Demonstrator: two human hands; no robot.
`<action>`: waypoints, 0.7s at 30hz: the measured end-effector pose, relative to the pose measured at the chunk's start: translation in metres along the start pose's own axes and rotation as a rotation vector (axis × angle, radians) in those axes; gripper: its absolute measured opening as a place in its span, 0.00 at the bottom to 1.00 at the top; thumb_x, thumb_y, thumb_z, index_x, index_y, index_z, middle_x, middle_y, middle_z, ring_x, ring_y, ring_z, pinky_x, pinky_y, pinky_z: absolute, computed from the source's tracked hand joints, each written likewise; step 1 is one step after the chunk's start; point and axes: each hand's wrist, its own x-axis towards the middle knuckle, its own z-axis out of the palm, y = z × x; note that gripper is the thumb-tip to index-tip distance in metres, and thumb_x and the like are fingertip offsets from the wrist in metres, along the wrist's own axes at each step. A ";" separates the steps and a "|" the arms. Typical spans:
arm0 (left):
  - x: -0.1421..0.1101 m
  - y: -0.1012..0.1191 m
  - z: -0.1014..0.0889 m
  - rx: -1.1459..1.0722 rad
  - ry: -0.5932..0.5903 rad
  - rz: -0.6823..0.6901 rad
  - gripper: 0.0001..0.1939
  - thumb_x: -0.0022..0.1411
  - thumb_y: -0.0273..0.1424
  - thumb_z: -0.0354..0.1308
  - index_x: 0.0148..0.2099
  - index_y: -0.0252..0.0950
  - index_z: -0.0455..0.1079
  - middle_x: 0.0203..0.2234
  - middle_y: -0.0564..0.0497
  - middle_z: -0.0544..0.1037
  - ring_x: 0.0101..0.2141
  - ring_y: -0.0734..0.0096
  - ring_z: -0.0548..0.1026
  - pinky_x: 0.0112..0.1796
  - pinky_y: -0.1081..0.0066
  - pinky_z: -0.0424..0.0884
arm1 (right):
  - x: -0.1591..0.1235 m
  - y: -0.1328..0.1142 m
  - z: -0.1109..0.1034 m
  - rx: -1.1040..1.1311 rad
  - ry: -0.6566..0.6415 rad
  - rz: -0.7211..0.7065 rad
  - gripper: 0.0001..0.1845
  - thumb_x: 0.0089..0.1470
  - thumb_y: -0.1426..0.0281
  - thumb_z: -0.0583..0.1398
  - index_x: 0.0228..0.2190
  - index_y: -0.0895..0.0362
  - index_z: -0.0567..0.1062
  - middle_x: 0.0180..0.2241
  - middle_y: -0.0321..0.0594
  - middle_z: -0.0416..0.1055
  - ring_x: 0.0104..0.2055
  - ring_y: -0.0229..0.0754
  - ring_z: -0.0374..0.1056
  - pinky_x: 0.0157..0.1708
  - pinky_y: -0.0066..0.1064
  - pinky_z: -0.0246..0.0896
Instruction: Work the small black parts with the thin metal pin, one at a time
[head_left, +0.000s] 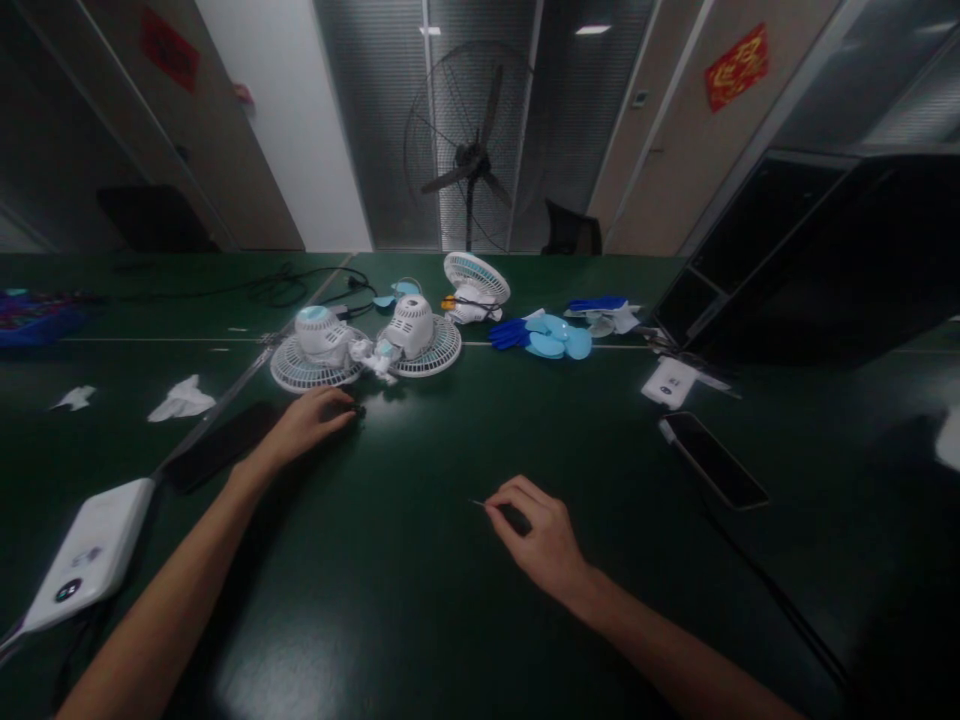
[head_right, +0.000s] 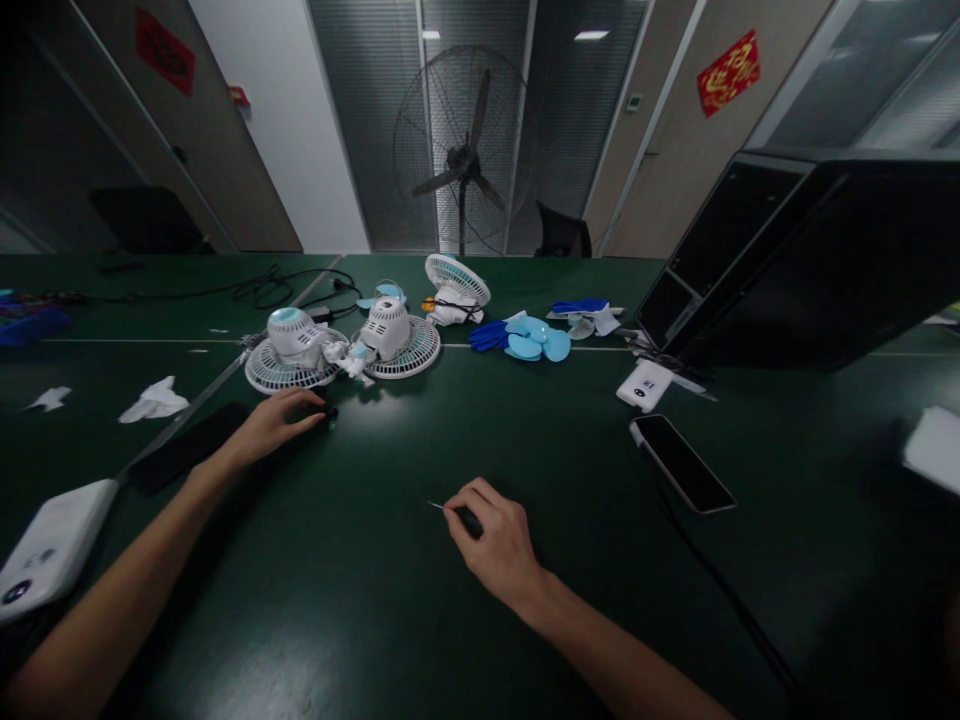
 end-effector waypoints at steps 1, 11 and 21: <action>0.000 0.002 0.000 0.011 -0.009 0.012 0.23 0.69 0.51 0.59 0.51 0.39 0.78 0.51 0.42 0.78 0.51 0.52 0.77 0.54 0.57 0.73 | 0.000 0.000 0.000 0.005 -0.002 0.002 0.06 0.67 0.74 0.61 0.41 0.54 0.80 0.40 0.40 0.75 0.39 0.41 0.75 0.38 0.31 0.74; 0.001 0.017 -0.002 0.088 -0.114 0.148 0.19 0.73 0.45 0.53 0.49 0.45 0.84 0.61 0.43 0.72 0.59 0.46 0.71 0.60 0.50 0.68 | 0.000 0.000 0.000 0.015 -0.018 0.001 0.07 0.69 0.73 0.60 0.41 0.55 0.80 0.41 0.41 0.75 0.38 0.40 0.75 0.37 0.30 0.74; 0.003 0.017 0.001 0.071 -0.158 0.124 0.17 0.69 0.46 0.58 0.43 0.41 0.81 0.56 0.42 0.74 0.57 0.49 0.73 0.59 0.53 0.69 | 0.000 0.001 0.000 0.000 -0.017 0.000 0.07 0.69 0.72 0.60 0.41 0.55 0.80 0.41 0.41 0.76 0.39 0.41 0.75 0.39 0.31 0.74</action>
